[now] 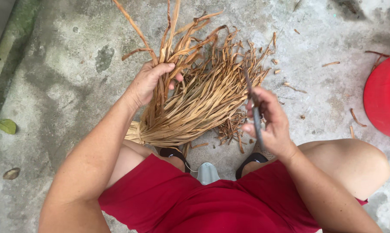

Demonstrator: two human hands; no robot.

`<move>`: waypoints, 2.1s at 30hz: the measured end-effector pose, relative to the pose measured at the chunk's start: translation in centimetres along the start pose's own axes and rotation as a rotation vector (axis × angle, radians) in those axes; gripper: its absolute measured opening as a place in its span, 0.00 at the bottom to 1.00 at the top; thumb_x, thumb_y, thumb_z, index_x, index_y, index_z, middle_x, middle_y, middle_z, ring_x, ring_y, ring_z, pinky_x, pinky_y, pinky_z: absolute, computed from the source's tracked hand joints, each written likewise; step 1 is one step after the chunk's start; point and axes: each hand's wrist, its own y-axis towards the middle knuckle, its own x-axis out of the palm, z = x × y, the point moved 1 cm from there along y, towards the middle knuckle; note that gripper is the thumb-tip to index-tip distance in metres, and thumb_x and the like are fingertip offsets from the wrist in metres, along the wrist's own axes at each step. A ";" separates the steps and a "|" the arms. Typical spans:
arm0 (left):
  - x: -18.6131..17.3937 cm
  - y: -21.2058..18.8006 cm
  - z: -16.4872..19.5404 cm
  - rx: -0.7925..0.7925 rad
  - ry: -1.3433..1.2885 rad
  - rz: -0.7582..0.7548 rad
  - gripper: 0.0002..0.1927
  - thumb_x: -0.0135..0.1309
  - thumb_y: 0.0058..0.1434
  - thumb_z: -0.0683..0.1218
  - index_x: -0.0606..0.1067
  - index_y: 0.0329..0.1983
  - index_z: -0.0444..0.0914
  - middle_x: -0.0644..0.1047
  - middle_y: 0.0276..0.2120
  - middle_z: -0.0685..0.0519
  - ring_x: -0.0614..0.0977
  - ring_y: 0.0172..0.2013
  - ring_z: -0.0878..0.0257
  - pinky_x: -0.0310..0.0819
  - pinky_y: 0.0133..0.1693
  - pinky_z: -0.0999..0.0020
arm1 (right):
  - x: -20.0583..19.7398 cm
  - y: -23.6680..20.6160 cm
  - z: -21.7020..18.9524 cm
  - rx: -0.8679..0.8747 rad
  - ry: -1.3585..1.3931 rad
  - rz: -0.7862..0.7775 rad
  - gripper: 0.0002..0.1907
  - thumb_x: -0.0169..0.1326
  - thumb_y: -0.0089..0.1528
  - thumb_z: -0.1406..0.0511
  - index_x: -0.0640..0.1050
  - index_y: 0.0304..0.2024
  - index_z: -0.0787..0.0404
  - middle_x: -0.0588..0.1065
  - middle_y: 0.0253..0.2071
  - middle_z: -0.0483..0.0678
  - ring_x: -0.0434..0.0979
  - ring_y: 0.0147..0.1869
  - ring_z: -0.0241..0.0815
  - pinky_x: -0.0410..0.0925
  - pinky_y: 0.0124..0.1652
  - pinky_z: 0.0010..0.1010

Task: The person sits on a small stool on a concrete surface and trims dried palm leaf strips with scissors, holding a bundled bunch in one hand and cutting off dark, damaged ends piece by piece, letting trimmed scraps fall onto the ground around them.

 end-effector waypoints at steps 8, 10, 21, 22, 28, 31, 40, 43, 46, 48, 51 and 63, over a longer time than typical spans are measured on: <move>0.4 -1.3 0.0 0.077 -0.009 0.029 0.18 0.57 0.66 0.51 0.77 0.51 0.34 0.82 0.35 0.48 0.82 0.30 0.67 0.77 0.26 0.76 | 3.4 -0.9 3.8 0.479 0.121 -0.199 0.41 0.64 0.59 0.57 0.64 0.71 0.55 0.70 0.45 0.44 0.74 0.48 0.36 0.73 0.48 0.29; 0.7 -1.7 0.3 0.099 -0.019 -0.006 0.18 0.58 0.66 0.52 0.77 0.52 0.34 0.83 0.35 0.47 0.83 0.30 0.68 0.77 0.26 0.77 | 4.1 -1.1 4.6 0.554 0.189 -0.230 0.40 0.64 0.59 0.59 0.62 0.71 0.55 0.70 0.46 0.45 0.74 0.50 0.36 0.73 0.49 0.29; 2.4 -2.9 1.9 0.136 0.086 -0.091 0.14 0.63 0.63 0.46 0.79 0.49 0.34 0.84 0.37 0.48 0.86 0.36 0.65 0.73 0.22 0.78 | 3.1 -0.6 5.0 0.460 0.274 -0.106 0.39 0.60 0.61 0.61 0.60 0.72 0.60 0.72 0.51 0.45 0.71 0.46 0.33 0.67 0.39 0.25; 2.5 -3.0 2.0 0.141 0.078 -0.088 0.14 0.63 0.63 0.46 0.79 0.49 0.35 0.84 0.37 0.48 0.87 0.36 0.65 0.72 0.22 0.78 | 3.0 -0.6 4.9 0.463 0.273 -0.103 0.38 0.60 0.62 0.61 0.60 0.72 0.59 0.72 0.51 0.45 0.71 0.46 0.32 0.67 0.40 0.25; 2.6 -3.4 2.0 0.183 0.066 -0.073 0.12 0.63 0.64 0.46 0.79 0.48 0.35 0.84 0.37 0.47 0.86 0.36 0.63 0.69 0.20 0.80 | 3.0 -0.6 4.8 0.423 0.279 -0.113 0.36 0.59 0.64 0.61 0.61 0.71 0.60 0.72 0.50 0.46 0.72 0.51 0.31 0.70 0.52 0.24; 2.6 -3.5 1.9 0.184 0.029 -0.061 0.13 0.63 0.63 0.46 0.78 0.47 0.36 0.83 0.37 0.48 0.87 0.38 0.62 0.68 0.19 0.80 | 3.0 -0.7 4.7 0.391 0.258 -0.109 0.36 0.60 0.64 0.62 0.61 0.71 0.61 0.72 0.50 0.46 0.72 0.51 0.32 0.70 0.53 0.25; 3.1 -3.6 2.0 0.179 -0.023 -0.027 0.15 0.58 0.66 0.49 0.79 0.50 0.35 0.84 0.37 0.52 0.86 0.34 0.66 0.64 0.17 0.81 | 3.5 -0.4 5.0 0.428 0.219 -0.122 0.36 0.61 0.63 0.64 0.62 0.71 0.61 0.73 0.46 0.45 0.75 0.51 0.33 0.72 0.52 0.26; 3.2 -3.5 1.7 0.182 -0.027 -0.035 0.14 0.58 0.68 0.49 0.78 0.50 0.34 0.83 0.35 0.51 0.82 0.29 0.69 0.62 0.17 0.81 | 3.8 -0.5 5.1 0.409 0.240 -0.145 0.36 0.61 0.63 0.65 0.63 0.71 0.62 0.73 0.44 0.45 0.75 0.49 0.32 0.72 0.51 0.25; 3.3 -3.3 1.3 0.152 -0.007 -0.044 0.14 0.59 0.70 0.49 0.79 0.50 0.33 0.82 0.32 0.48 0.79 0.25 0.70 0.60 0.18 0.82 | 3.8 -0.3 5.2 0.396 0.238 -0.144 0.36 0.62 0.63 0.66 0.64 0.71 0.62 0.73 0.44 0.44 0.75 0.48 0.31 0.72 0.49 0.24; 3.7 -3.2 0.9 0.108 0.004 -0.003 0.14 0.60 0.67 0.48 0.80 0.50 0.34 0.82 0.34 0.49 0.84 0.29 0.69 0.60 0.17 0.82 | 3.7 -0.2 5.3 0.407 0.260 -0.139 0.36 0.62 0.63 0.66 0.64 0.71 0.61 0.73 0.43 0.43 0.75 0.47 0.30 0.72 0.47 0.23; 4.0 -3.1 0.9 0.085 0.001 0.016 0.14 0.62 0.62 0.47 0.80 0.48 0.36 0.84 0.40 0.52 0.82 0.26 0.71 0.59 0.15 0.82 | 3.6 -0.3 5.2 0.393 0.237 -0.150 0.36 0.63 0.62 0.67 0.65 0.71 0.61 0.73 0.40 0.41 0.74 0.43 0.29 0.71 0.44 0.22; 4.1 -3.1 0.8 0.118 -0.031 0.037 0.14 0.65 0.61 0.47 0.79 0.47 0.37 0.83 0.38 0.53 0.81 0.26 0.71 0.59 0.17 0.83 | 3.8 -0.7 5.3 0.372 0.265 -0.092 0.36 0.65 0.60 0.73 0.69 0.70 0.62 0.71 0.34 0.39 0.76 0.40 0.27 0.73 0.42 0.21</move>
